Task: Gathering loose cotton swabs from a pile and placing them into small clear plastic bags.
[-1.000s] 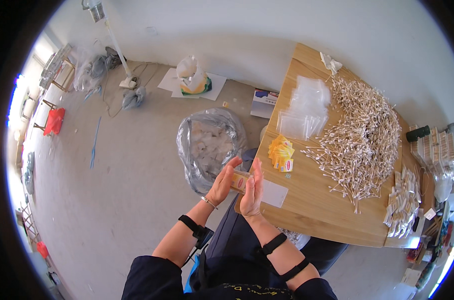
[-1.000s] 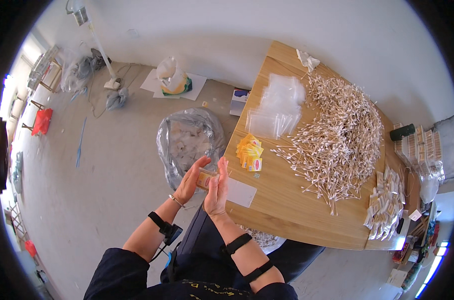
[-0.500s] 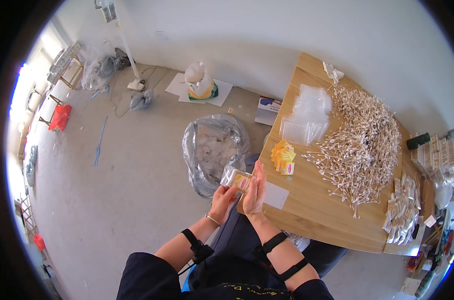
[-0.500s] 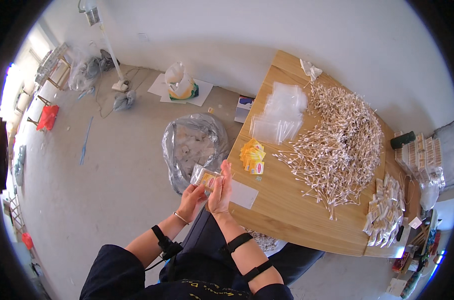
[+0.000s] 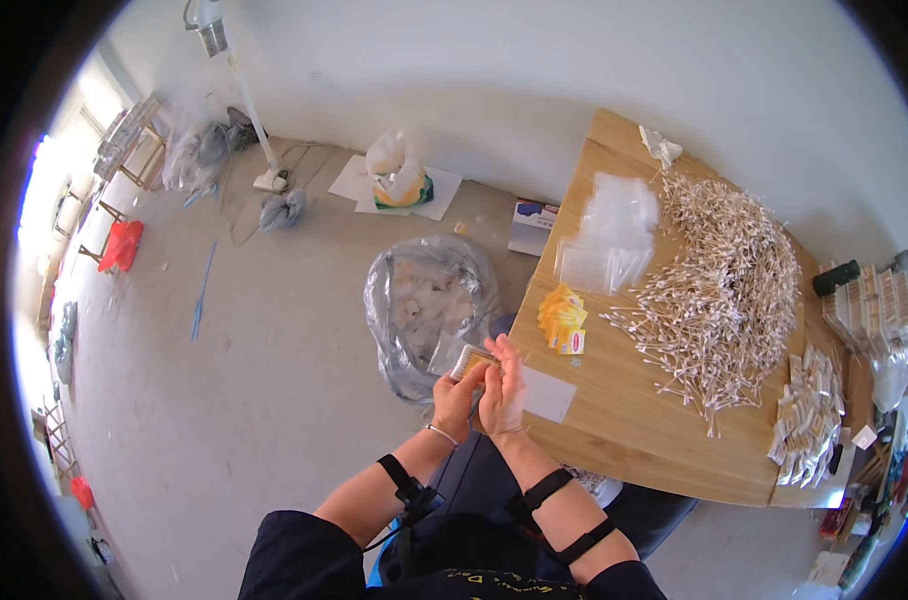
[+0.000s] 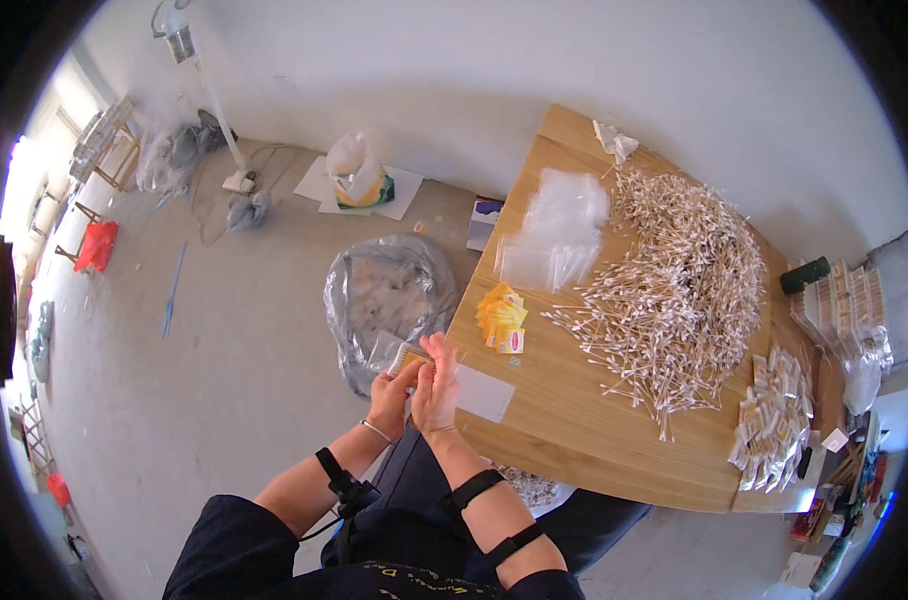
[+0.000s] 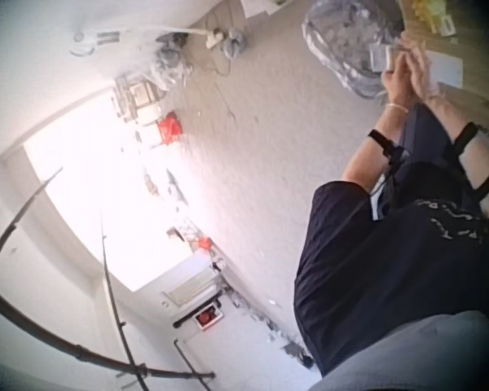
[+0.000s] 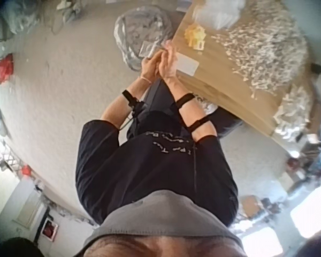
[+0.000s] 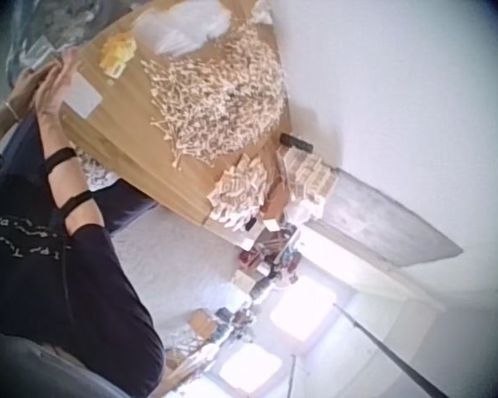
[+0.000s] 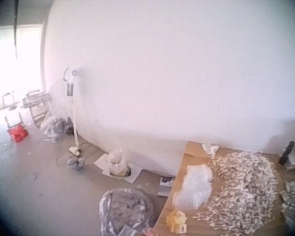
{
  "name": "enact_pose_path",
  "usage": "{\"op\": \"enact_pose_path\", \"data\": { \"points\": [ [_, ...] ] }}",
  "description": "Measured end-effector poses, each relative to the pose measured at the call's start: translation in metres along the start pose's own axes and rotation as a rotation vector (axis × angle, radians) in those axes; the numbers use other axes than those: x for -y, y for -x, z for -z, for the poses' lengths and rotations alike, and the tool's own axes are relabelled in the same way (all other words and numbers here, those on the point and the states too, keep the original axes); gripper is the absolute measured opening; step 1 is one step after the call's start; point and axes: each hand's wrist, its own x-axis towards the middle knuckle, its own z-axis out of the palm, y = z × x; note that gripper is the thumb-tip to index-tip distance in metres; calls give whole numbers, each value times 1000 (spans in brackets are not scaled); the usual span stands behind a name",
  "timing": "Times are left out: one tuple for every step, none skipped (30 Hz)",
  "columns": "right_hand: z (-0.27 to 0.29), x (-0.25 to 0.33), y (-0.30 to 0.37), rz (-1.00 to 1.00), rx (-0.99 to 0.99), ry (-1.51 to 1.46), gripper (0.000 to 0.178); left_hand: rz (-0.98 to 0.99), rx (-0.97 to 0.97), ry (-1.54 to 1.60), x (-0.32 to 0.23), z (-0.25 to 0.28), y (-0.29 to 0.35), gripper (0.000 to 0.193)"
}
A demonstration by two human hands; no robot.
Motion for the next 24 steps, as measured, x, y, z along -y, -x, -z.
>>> {"op": "enact_pose_path", "data": {
  "points": [
    [1, -3, -1, 65, 2, 78, 42, -15, -19, 18, 0, -3, -1, 25],
    [2, -5, -2, 130, 5, 157, 42, -13, -10, 15, 1, -5, -3, 25],
    [1, -4, -2, 129, 3, 156, 42, -36, -23, 113, 3, -4, -6, 24],
    [-1, -3, -2, 139, 6, 163, 41, -59, -36, 211, 6, -3, -9, 24],
    [-2, -2, -2, 149, 11, 170, 40, -59, -36, 209, 10, -1, -13, 24],
    [-3, -2, -2, 148, 12, 168, 40, -82, -32, 165, 13, 0, -16, 24],
    [-5, -1, -1, 163, 3, 176, 38, -105, -29, 120, 16, 1, -17, 24],
    [-7, 0, -1, 177, -5, 183, 37, -108, -32, 120, 18, 4, -18, 24],
    [-6, -2, -2, 179, -6, 183, 37, -84, -31, 101, 15, 0, -16, 23],
    [-5, -4, -3, 184, -5, 197, 36, -61, -29, 82, 12, -4, -14, 23],
    [-3, -6, -3, 190, -4, 211, 34, -63, -26, 81, 12, -7, -12, 23],
    [-4, -6, -3, 192, -8, 208, 34, -55, -20, 60, 11, -9, -11, 23],
    [-5, -6, -3, 200, -30, 251, 33, -48, -13, 38, 11, -10, -9, 24],
    [-5, -6, -3, 206, -54, 294, 32, -49, -8, 32, 9, -8, -8, 24],
    [-6, -6, -2, 207, -68, 297, 32, -43, 27, 124, 8, -5, -6, 25],
    [-10, -7, 0, 150, -73, 248, 31, -34, 62, 215, 8, -2, -4, 27],
    [-11, -7, 0, 94, -78, 198, 31, -28, 74, 208, 9, 3, -4, 27],
    [-11, -8, 0, 95, -86, 198, 31, -17, 41, 218, 8, 9, -2, 28],
    [-11, -8, 0, 106, -85, 204, 31, -6, 8, 229, 9, 12, -1, 30],
    [-11, -9, -1, 117, -83, 211, 32, -5, 12, 225, 13, 10, 1, 30],
    [-10, -9, -1, 119, -87, 210, 32, -6, -17, 176, 13, 3, 7, 29],
    [-9, -9, -2, 158, -90, 202, 33, -7, -48, 128, 13, -3, 12, 28],
    [-8, -9, -3, 198, -93, 194, 33, -40, -50, 102, 24, 1, 6, 29],
    [-6, -7, -3, 197, -91, 192, 33, -41, -53, 102, 26, 3, 4, 29]
  ]
}}
